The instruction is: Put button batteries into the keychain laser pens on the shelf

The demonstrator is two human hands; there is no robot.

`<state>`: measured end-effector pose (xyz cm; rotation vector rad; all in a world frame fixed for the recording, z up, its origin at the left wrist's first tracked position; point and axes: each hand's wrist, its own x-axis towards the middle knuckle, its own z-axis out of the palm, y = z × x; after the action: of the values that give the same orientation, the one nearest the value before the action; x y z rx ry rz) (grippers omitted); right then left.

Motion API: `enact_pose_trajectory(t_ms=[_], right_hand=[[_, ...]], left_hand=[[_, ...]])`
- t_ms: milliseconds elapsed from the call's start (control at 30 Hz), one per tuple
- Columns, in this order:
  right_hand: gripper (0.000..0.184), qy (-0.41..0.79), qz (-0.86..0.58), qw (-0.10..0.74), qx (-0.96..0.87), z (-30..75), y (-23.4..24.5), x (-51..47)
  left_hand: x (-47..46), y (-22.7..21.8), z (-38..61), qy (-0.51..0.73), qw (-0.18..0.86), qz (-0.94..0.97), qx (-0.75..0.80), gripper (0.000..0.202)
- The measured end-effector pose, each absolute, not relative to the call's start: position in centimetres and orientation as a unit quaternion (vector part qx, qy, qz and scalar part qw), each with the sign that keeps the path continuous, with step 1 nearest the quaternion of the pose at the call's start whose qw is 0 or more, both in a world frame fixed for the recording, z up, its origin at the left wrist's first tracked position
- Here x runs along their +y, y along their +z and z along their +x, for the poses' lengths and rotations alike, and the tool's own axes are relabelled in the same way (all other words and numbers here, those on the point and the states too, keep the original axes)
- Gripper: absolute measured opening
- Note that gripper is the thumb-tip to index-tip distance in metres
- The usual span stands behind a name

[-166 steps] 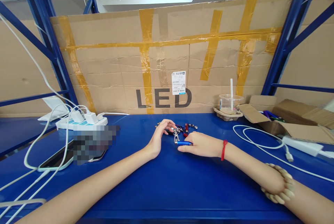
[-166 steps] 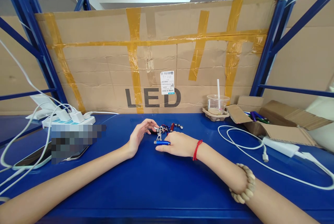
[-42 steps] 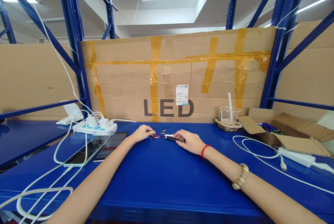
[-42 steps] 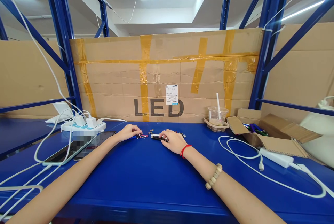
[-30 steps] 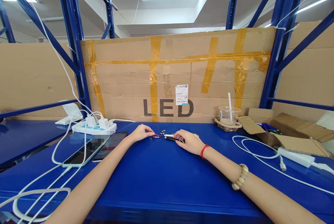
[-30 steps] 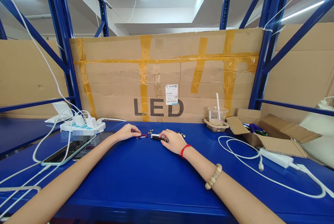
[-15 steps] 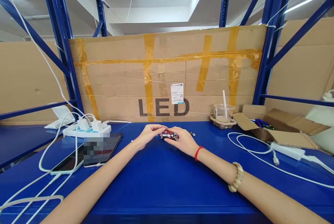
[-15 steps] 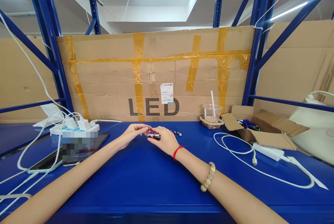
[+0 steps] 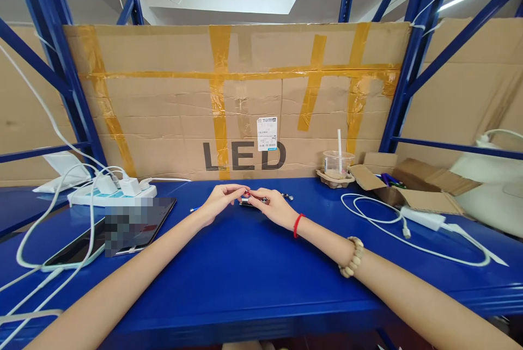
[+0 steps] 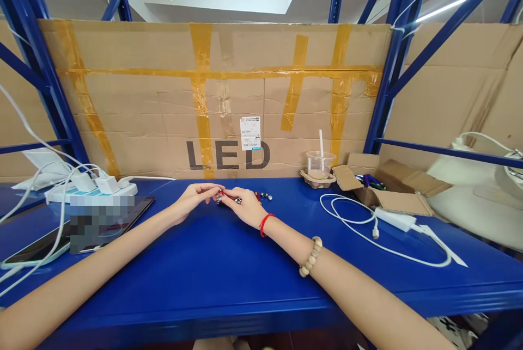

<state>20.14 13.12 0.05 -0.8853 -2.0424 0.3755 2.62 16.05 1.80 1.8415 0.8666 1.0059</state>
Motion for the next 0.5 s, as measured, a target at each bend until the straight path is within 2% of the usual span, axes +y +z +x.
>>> enact_pose_trajectory(t_ms=[200,500], right_hand=[[0.031,0.154,-0.367,0.424,-0.814,20.26,-0.25,13.51],[0.034,0.179,-0.408,0.361,-0.819,20.56,-0.28,13.46]], left_hand=[[16.54,1.60,2.39,0.393,0.399,0.752,0.349,0.037],[16.09,1.42,2.65,0.389,0.406,0.759,0.328,0.033]])
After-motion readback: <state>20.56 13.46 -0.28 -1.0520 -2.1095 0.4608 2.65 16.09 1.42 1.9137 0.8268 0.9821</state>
